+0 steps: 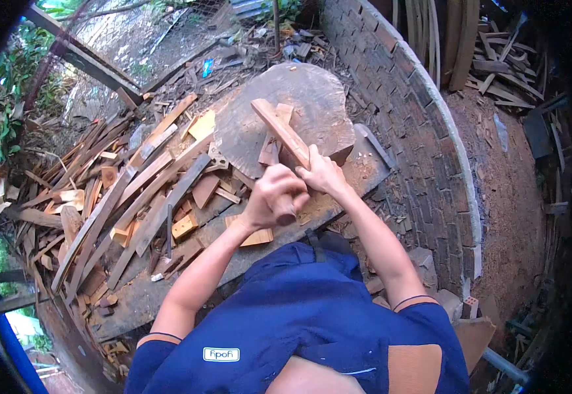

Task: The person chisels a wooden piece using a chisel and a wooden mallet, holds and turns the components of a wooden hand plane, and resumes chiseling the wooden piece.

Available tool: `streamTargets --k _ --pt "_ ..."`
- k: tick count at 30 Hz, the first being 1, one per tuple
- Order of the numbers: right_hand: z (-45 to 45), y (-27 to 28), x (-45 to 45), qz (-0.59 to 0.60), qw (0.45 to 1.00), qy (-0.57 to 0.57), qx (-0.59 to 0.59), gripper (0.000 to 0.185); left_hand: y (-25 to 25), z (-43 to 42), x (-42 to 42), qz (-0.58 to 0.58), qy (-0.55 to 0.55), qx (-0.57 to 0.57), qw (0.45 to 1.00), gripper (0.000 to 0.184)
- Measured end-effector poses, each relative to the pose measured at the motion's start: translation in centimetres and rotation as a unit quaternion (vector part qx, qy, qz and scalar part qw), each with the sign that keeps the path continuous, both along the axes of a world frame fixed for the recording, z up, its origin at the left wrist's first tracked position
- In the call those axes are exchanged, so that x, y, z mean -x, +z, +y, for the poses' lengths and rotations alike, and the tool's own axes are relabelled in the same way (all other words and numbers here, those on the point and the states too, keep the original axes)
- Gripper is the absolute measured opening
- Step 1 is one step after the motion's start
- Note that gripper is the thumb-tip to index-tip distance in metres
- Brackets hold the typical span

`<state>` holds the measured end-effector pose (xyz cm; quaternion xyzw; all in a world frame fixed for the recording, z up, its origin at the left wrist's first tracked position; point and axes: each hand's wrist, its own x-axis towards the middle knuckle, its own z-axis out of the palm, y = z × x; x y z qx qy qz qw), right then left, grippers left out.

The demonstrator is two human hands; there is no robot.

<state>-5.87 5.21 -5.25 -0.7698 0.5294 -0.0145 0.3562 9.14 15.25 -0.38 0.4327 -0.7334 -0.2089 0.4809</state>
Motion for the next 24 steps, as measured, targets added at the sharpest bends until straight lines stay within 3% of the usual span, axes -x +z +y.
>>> streamTargets --k 2,4,7,10,11,24 --pt "0.2 -0.2 -0.2 -0.029 0.999 -0.022 -0.015 0.049 -0.1 0.4 0.3 -0.072 -0.057 0.039 0.995 0.019" --pt "0.3 -0.1 -0.3 -0.027 0.999 -0.029 -0.01 0.049 -0.7 -0.1 0.3 -0.073 -0.077 0.053 0.993 0.021" --pt "0.9 0.3 -0.4 -0.026 0.999 -0.033 -0.008 0.049 0.8 -2.4 -1.1 -0.022 0.055 0.004 0.998 0.02" --pt "1.1 -0.4 -0.7 -0.043 0.998 -0.049 -0.022 0.048 3.1 -4.8 -4.4 0.197 0.094 -0.135 0.966 0.013" --pt "1.0 -0.5 -0.8 -0.044 0.998 -0.048 -0.023 0.048 2.7 -5.4 -5.9 0.214 0.088 -0.151 0.961 0.014" --pt "0.9 -0.4 -0.7 -0.039 0.998 -0.05 -0.025 0.046 2.7 -5.8 -7.6 0.174 0.022 -0.208 0.962 0.017"
